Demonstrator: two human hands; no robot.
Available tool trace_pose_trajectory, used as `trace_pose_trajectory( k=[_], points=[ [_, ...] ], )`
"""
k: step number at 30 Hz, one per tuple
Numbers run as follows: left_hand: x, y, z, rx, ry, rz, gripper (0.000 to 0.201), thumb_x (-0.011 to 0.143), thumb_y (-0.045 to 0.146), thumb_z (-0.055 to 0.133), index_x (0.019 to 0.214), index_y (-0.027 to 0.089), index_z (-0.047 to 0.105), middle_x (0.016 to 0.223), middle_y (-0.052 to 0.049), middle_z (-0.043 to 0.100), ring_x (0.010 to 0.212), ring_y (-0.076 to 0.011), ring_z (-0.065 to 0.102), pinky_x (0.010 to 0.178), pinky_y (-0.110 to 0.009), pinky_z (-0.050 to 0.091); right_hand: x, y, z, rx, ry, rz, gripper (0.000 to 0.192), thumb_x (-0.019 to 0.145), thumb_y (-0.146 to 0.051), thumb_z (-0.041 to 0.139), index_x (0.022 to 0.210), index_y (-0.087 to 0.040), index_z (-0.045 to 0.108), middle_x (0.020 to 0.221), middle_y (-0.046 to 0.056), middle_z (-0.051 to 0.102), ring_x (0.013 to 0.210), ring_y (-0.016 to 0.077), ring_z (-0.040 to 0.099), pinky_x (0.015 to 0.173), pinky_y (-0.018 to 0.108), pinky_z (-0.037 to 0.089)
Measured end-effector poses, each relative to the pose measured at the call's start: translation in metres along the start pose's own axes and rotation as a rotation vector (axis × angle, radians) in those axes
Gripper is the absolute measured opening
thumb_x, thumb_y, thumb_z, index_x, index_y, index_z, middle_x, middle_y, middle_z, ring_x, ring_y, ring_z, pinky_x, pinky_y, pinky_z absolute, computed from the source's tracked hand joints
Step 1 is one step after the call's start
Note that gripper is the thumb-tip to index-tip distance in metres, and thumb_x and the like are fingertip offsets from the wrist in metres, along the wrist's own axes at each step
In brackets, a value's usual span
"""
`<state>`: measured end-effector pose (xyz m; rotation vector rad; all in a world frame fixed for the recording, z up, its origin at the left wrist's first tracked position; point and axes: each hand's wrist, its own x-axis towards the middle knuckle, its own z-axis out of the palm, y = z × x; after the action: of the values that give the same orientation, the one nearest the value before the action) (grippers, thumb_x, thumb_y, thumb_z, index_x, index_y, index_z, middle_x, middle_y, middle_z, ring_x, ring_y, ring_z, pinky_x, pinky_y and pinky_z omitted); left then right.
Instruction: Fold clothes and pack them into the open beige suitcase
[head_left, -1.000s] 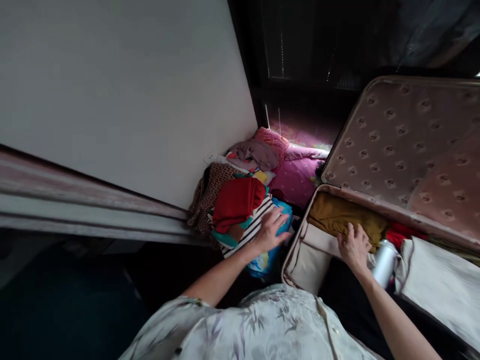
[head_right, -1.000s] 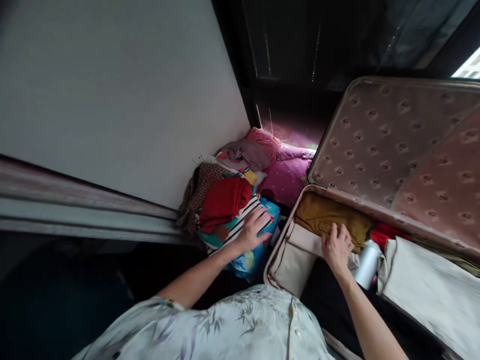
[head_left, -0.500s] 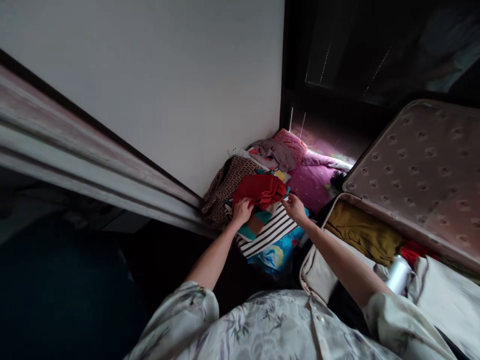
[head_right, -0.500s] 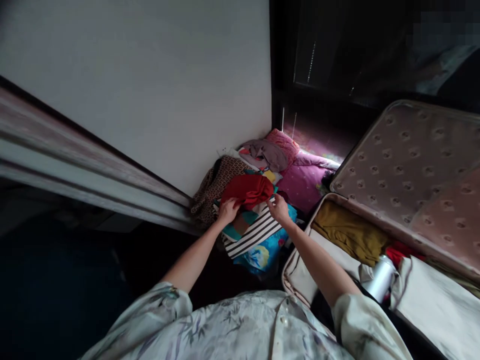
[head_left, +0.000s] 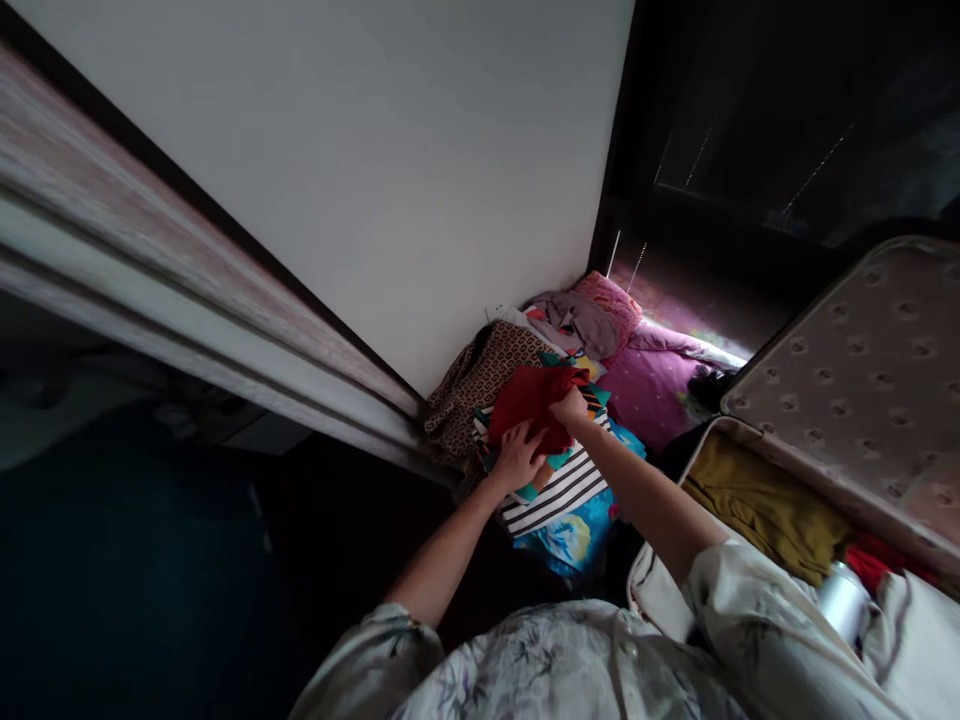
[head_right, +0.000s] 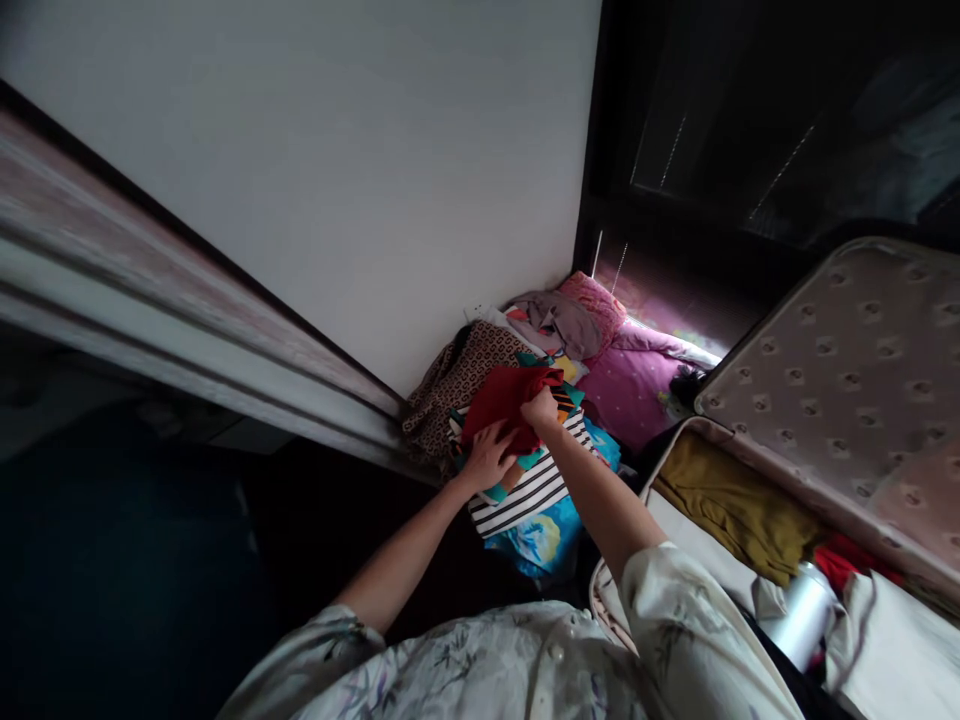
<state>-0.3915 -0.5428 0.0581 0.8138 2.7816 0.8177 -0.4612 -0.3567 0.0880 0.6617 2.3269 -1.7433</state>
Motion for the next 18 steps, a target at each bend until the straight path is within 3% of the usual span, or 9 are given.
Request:
trace_pose_trajectory(
  k=[3, 6, 9, 13, 18],
  points=[
    [0.011, -0.016, -0.019, -0.258, 0.075, -0.038, 0.048, 0.092, 0.032, 0.063, 0.138, 0.021, 0.063, 0.145, -0.013, 0.058, 0.137, -0.0275, 0.052, 0.116, -0.047, 0.04, -0.001, 0.003, 0.002, 0.104, 0.024, 0.082, 0.052, 0.059, -0.013, 0.075, 0.11, -0.019, 0.063, 0.107, 0.012, 0.073, 0.112, 0.0315, 0.067, 0.091, 0.041, 0.058],
    [0.034, -0.04, -0.035, -0.441, 0.26, -0.363, 0.049, 0.092, 0.034, 0.064, 0.136, 0.014, 0.063, 0.137, -0.017, 0.064, 0.129, -0.0267, 0.059, 0.112, -0.043, 0.044, -0.009, 0.006, -0.004, 0.249, -0.038, 0.121, 0.049, 0.057, -0.014, 0.071, 0.105, -0.019, 0.063, 0.106, 0.01, 0.075, 0.105, 0.0295, 0.07, 0.086, 0.042, 0.061],
    [0.058, -0.056, -0.042, -0.629, 0.179, -0.614, 0.058, 0.079, 0.037, 0.08, 0.129, 0.01, 0.066, 0.122, -0.02, 0.072, 0.114, -0.03, 0.068, 0.102, -0.043, 0.051, -0.022, 0.007, -0.013, 0.382, -0.129, 0.134, 0.042, 0.055, -0.014, 0.071, 0.096, -0.02, 0.065, 0.104, 0.01, 0.077, 0.098, 0.0284, 0.072, 0.084, 0.042, 0.062],
    [0.079, -0.058, -0.045, -0.96, 0.025, -0.577, 0.068, 0.062, 0.048, 0.091, 0.115, 0.01, 0.072, 0.106, -0.017, 0.077, 0.106, -0.0313, 0.071, 0.097, -0.043, 0.053, -0.038, 0.006, -0.02, 0.584, -0.214, 0.15, 0.043, 0.046, -0.014, 0.076, 0.088, -0.022, 0.069, 0.102, 0.008, 0.079, 0.099, 0.0312, 0.072, 0.086, 0.043, 0.061],
    [0.084, -0.053, -0.06, -1.209, -0.049, -0.499, 0.086, 0.046, 0.055, 0.096, 0.118, 0.014, 0.071, 0.113, -0.018, 0.076, 0.111, -0.0318, 0.07, 0.102, -0.046, 0.051, -0.057, -0.012, -0.024, 0.729, -0.283, 0.142, 0.045, 0.04, -0.017, 0.082, 0.083, -0.02, 0.071, 0.091, 0.006, 0.079, 0.098, 0.0331, 0.072, 0.09, 0.045, 0.059]
  ],
)
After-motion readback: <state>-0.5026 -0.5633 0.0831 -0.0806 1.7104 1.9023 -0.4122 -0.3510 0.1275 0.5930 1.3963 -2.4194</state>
